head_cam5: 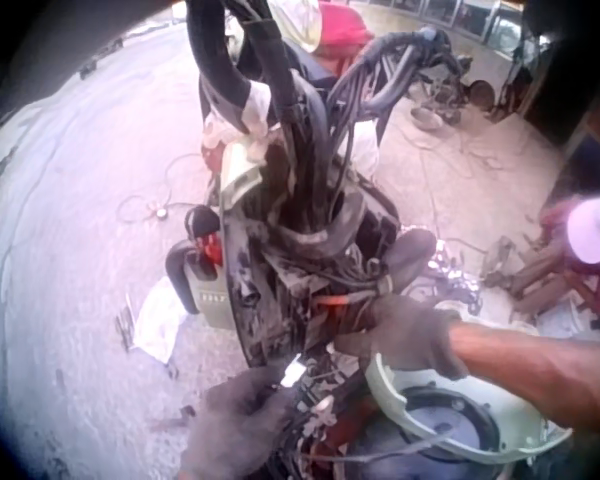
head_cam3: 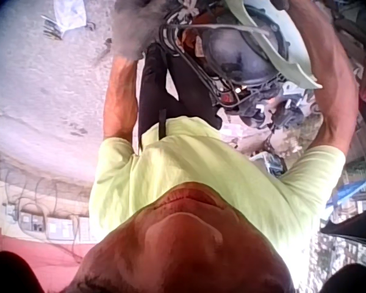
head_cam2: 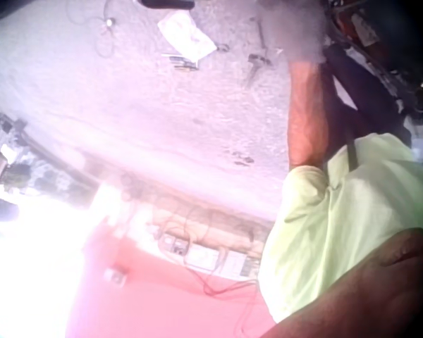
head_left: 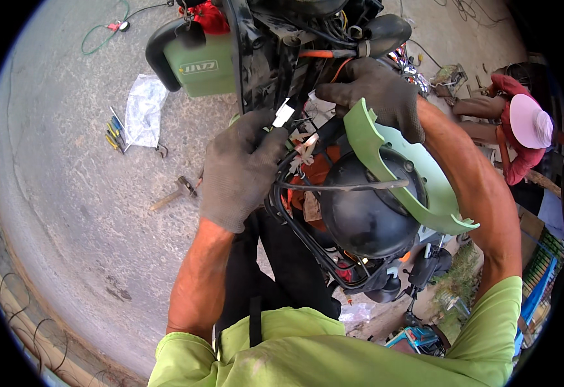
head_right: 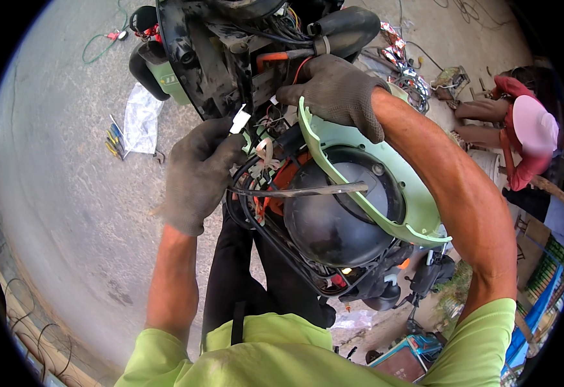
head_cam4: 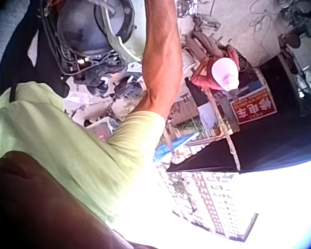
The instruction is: The person works on the wiring harness of a green motorcycle, stripping wire ends and connecting plugs near the handlebar area. They use pliers and a screwdriver to manipulate wires and connectors, occasionally stepping back to reposition tools and parts.
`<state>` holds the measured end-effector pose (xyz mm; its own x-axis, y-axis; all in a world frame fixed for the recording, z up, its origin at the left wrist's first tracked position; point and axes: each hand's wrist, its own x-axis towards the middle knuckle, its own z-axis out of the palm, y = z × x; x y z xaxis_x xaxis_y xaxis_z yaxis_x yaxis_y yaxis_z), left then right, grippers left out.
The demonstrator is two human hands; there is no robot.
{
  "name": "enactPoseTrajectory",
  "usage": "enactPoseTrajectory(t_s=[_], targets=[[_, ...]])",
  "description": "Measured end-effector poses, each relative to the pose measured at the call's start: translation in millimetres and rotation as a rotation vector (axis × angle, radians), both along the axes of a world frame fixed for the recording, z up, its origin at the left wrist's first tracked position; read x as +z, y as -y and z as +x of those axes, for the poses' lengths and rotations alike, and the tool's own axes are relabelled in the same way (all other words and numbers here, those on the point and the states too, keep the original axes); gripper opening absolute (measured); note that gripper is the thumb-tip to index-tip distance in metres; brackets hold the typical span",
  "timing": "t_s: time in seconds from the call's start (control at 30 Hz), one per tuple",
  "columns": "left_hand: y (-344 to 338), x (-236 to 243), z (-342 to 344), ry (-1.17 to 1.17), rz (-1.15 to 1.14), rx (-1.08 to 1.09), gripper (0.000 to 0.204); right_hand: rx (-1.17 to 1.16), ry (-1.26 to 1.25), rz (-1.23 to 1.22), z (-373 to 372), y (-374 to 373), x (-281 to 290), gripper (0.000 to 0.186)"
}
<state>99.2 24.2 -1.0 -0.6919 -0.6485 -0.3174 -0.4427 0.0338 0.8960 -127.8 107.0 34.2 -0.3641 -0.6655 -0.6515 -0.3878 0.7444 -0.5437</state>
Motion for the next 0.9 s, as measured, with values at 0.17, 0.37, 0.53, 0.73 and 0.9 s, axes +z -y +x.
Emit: enactPoseTrajectory(t_s=[0.17, 0.37, 0.53, 0.73, 0.9], targets=[[1, -1, -1, 0.044, -0.034, -0.033, 0.027, 0.008, -0.009, 0.024, -4, -6, 2, 0.040], [5, -6, -7, 0.030, -0.112, -0.123, 0.028, 0.054, 0.055, -0.001, -9, -8, 1, 0.040], [5, -8, -11, 0.017, -0.057, -0.157, 0.032, 0.253, 0.001, -0.096, -15, -15, 3, 0.037], [4, -16, -12, -0.029, 0.178, -0.058, 0.030, 0.099, 0.081, 0.033, -11, -6, 6, 0.036], [1, -14, -12, -0.106, 0.306, 0.007, 0.029, 0.104, 0.094, 0.005, -19, -13, 0, 0.039]])
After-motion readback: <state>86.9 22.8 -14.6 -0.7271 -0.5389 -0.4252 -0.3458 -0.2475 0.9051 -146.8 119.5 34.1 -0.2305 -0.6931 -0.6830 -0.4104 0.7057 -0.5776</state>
